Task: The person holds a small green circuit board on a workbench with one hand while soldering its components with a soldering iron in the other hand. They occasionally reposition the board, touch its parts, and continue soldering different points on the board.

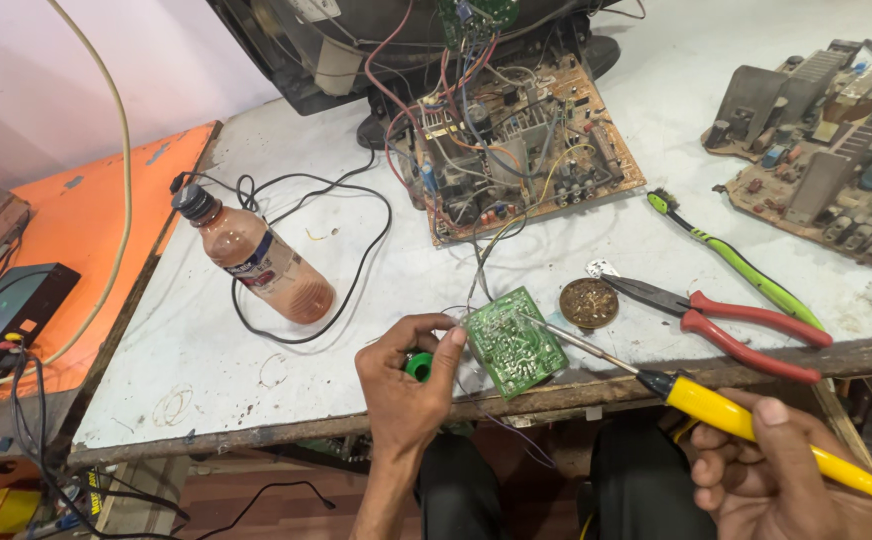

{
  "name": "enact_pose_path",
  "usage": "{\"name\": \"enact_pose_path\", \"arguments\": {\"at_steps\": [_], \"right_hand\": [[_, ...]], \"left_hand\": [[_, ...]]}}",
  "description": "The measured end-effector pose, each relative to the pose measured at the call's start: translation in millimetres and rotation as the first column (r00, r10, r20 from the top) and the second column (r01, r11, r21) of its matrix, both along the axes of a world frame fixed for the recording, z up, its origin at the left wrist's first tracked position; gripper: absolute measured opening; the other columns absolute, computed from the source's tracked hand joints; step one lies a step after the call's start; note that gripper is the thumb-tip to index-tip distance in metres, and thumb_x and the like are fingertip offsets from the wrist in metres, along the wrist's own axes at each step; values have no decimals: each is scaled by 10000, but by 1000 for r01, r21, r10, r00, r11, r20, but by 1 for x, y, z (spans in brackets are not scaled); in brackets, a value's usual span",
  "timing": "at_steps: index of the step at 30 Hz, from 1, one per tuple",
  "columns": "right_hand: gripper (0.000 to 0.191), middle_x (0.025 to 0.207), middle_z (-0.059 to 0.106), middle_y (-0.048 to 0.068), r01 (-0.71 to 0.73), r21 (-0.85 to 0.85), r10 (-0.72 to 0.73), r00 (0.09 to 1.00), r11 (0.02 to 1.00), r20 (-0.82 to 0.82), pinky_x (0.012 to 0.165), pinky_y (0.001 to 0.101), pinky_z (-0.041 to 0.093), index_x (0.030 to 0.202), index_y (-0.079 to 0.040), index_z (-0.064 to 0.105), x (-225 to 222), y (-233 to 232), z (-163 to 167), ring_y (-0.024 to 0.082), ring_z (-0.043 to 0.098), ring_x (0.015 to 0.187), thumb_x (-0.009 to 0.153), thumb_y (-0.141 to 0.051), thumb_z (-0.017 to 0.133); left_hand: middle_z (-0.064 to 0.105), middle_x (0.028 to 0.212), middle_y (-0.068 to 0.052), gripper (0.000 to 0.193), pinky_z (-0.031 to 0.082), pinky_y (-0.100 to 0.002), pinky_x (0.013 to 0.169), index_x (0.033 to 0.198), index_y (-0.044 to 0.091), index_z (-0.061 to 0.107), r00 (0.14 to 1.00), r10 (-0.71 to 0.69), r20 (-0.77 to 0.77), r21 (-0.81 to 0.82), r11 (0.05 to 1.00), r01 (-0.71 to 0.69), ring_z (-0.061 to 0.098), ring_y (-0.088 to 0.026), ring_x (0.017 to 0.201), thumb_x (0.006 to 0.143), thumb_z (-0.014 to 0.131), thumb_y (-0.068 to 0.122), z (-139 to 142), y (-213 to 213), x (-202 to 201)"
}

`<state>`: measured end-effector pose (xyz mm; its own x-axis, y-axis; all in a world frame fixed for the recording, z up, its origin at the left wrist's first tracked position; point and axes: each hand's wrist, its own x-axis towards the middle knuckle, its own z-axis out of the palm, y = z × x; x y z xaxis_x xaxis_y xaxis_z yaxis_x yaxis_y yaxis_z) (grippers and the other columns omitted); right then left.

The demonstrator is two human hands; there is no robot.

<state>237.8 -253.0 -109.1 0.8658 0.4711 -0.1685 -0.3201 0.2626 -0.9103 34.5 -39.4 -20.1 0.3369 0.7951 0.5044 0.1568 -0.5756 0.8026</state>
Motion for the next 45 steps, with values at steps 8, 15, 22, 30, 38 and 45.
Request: {"name": "enact_pose_path", "arguments": {"at_steps": [8,15,22,30,38,45], "right_hand": [[379,851,672,333,-14,-243,34,996,970,79,418,396,530,1255,126,622,6,-2,1,309,638,544,1128,-215,517],[453,915,695,327,-1,-373,81,976,928,200,479,422,584,1319,136,598,14,-18,-27,321,669,582,1118,-261,510],[450,925,681,342,-99,-437,202,960,894,194,515,506,657,1316,148,606,27,-32,-59,424,756,598,1089,-224,496],[431,939,704,374,-70,-416,166,966,906,199,541,505,650,1318,153,593,11,-29,-51,415,748,651,1095,-204,499],[450,936,670,411,-81,-418,171,968,905,182,560,524,654,1350,152,591,4,-30,-40,443,748,656,1098,-210,505],[466,965,712,393,-62,-408,162,963,911,217,551,500,652,1334,153,593,-2,-31,-38,408,752,664,1088,-237,523]], "left_hand": [[587,525,5,332,314,-259,443,1122,24,796,987,-38,-158,-46,998,32,452,-50,469,843,804,203,-2,8,5],[639,592,-6,297,402,-258,492,1147,49,795,984,-126,-128,-73,990,117,541,-64,535,881,775,180,-4,10,2],[657,620,-14,296,435,-263,526,1162,58,789,983,-152,-108,-56,988,146,574,-75,571,892,768,175,-5,10,-1],[676,656,-29,287,458,-272,547,1157,52,786,983,-155,-96,-28,988,153,600,-89,594,887,769,149,-4,9,-5],[693,664,-39,290,470,-274,560,1166,49,779,982,-162,-98,-2,987,163,613,-93,601,894,766,150,-4,7,-8],[723,683,-45,296,493,-275,586,1171,45,778,980,-172,-100,-5,985,172,646,-95,613,896,757,154,-4,6,-9]]}}
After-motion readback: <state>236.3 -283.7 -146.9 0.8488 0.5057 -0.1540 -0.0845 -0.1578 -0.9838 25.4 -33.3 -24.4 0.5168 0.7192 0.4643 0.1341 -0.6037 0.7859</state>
